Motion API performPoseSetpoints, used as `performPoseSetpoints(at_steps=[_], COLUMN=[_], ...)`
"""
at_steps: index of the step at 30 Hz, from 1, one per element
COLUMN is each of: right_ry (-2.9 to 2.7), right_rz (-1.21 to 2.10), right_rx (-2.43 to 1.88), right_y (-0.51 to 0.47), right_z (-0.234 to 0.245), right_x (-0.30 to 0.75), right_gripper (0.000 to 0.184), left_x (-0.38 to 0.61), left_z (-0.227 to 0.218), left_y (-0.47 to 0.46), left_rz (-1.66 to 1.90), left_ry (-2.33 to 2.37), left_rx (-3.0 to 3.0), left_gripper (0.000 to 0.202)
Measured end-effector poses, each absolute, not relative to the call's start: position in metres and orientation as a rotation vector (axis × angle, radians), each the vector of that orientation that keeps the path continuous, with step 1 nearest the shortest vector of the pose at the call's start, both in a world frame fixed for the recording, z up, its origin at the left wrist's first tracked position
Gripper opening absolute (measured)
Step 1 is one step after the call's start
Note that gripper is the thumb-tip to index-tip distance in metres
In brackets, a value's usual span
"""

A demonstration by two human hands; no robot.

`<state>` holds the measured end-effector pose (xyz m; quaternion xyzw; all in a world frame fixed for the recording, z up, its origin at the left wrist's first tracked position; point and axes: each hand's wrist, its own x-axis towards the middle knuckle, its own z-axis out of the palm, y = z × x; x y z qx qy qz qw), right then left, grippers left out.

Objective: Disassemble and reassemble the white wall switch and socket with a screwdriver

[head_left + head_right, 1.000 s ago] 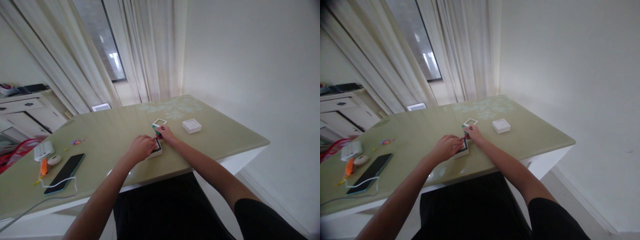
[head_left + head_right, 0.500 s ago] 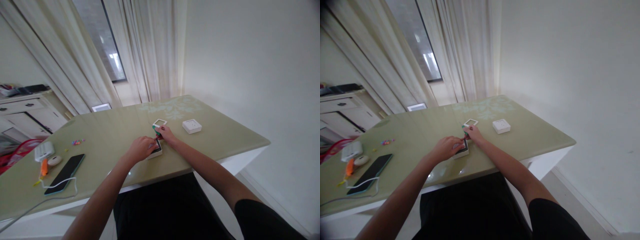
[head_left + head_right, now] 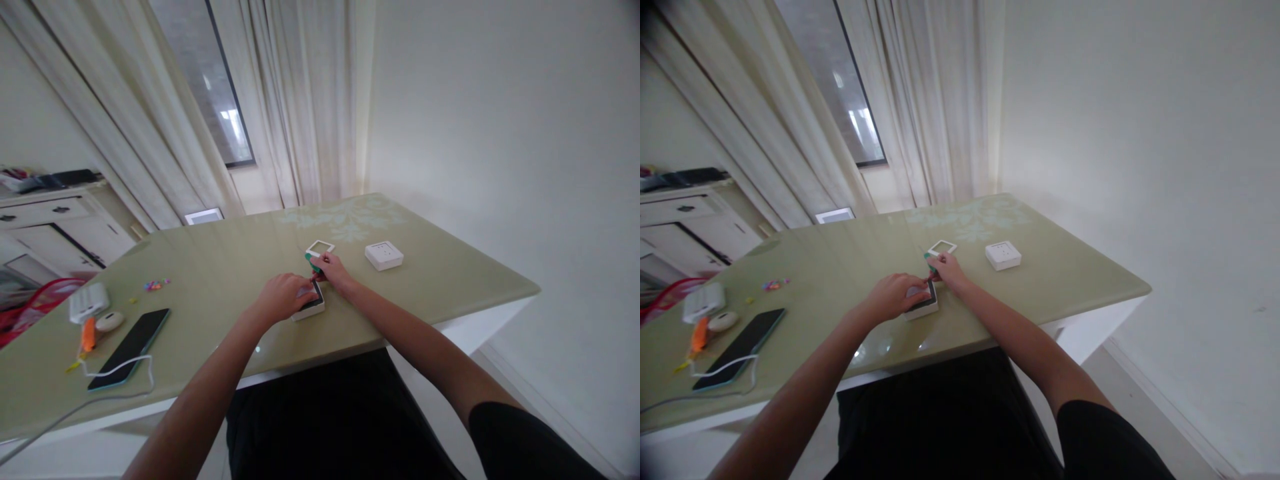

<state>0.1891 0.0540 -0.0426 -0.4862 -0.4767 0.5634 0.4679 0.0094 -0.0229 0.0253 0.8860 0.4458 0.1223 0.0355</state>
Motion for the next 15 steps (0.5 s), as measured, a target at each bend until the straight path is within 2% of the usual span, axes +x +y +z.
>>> performPoseSetpoints(at_steps=[15], right_ry=[-1.175], right_rz=[1.373], right_rx=[-1.183], right_y=[0.054], right_z=[-0.044], right_x=[0.190], right_gripper=[0.031], left_x=[0.004], left_z=[0.013], left_y=[-0.018], left_rz=[0.519], left_ry=[1.393], left_rx=[2.614], left_gripper=[0.023])
